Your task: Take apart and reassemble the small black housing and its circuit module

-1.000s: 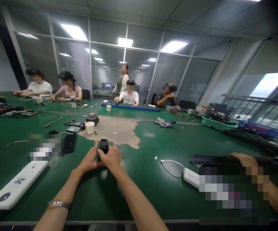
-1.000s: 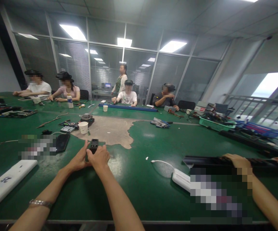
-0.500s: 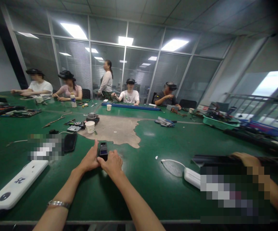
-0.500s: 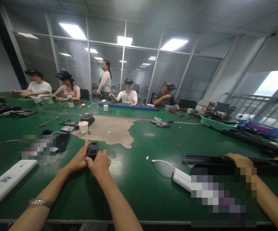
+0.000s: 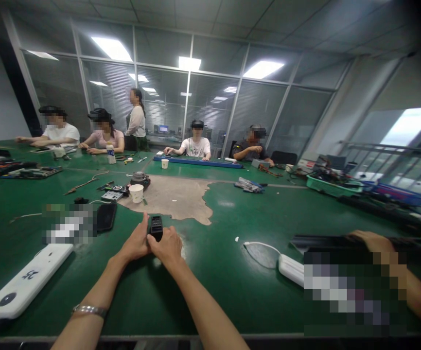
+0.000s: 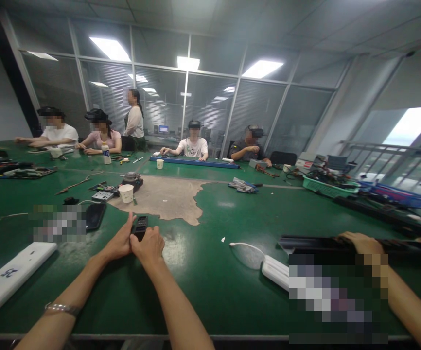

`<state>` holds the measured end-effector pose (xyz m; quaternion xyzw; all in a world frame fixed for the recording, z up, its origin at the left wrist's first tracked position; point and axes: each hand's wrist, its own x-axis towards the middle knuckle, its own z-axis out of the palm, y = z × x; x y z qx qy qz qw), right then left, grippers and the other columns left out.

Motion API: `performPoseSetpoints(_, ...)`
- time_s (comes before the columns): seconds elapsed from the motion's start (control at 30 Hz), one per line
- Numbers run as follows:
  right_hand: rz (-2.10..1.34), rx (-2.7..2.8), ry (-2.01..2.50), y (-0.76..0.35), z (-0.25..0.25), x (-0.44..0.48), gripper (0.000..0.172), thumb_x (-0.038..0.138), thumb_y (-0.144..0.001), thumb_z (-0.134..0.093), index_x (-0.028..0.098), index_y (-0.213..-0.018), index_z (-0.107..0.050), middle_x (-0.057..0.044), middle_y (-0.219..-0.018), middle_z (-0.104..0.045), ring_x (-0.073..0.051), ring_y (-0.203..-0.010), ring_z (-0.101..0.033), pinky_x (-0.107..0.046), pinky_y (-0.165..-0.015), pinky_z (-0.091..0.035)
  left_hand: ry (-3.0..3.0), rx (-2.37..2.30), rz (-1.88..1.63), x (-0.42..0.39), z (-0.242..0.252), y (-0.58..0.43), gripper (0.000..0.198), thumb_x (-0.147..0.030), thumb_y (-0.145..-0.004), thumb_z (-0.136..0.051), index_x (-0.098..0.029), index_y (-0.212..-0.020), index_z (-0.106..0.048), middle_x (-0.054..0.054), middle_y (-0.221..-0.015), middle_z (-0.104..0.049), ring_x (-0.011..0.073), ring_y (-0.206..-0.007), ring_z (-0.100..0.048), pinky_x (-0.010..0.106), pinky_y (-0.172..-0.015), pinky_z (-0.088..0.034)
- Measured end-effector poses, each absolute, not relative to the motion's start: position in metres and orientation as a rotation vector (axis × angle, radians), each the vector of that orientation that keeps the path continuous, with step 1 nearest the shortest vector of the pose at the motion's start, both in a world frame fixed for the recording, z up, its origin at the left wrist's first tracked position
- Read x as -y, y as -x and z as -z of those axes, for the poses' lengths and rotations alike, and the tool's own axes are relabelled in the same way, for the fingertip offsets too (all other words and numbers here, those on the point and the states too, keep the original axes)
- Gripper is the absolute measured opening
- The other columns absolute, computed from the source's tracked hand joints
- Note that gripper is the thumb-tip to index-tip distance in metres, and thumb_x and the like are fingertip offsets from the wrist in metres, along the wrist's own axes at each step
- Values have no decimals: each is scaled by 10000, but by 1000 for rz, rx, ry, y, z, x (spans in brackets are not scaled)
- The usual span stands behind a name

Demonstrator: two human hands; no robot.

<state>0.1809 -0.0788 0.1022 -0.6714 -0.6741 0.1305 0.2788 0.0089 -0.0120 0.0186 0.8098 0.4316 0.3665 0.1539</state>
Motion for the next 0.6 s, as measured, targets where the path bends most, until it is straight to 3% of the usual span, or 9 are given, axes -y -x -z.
performPoseSetpoints(0.13, -328, 1723, 1753, -186, -117, 76, 451, 580, -931, -657, 167, -1086, -751, -136, -1124, -713, -268, -1016, -728, -338, -895, -536, -2306, -1257, -1027, 16, -25, -10, 1449, -497, -747, -880, -168, -1672, 185, 315, -1688, -280, 472, -1566, -321, 652, -1234, -331)
performPoseSetpoints(0.3, -248, 1642, 1662, -219, -132, 72, 397, 555, -962, -655, 182, -1061, -750, -109, -1067, -720, -242, -1030, -700, -295, -908, -507, -2296, -1276, -1002, 19, -32, -11, 1506, -599, -718, -909, -197, -1676, 183, 294, -1657, -359, 476, -1558, -337, 654, -1226, -342)
performPoseSetpoints(0.6, -136, 1554, 1854, -300, -105, 78, 349, 510, -986, -654, 186, -1075, -748, -100, -1095, -709, -240, -1022, -696, -289, -892, -494, -2265, -1323, -953, 22, -36, -12, 1509, -658, -718, -897, -148, -1684, 144, 322, -1699, -263, 478, -1578, -290, 648, -1259, -287)
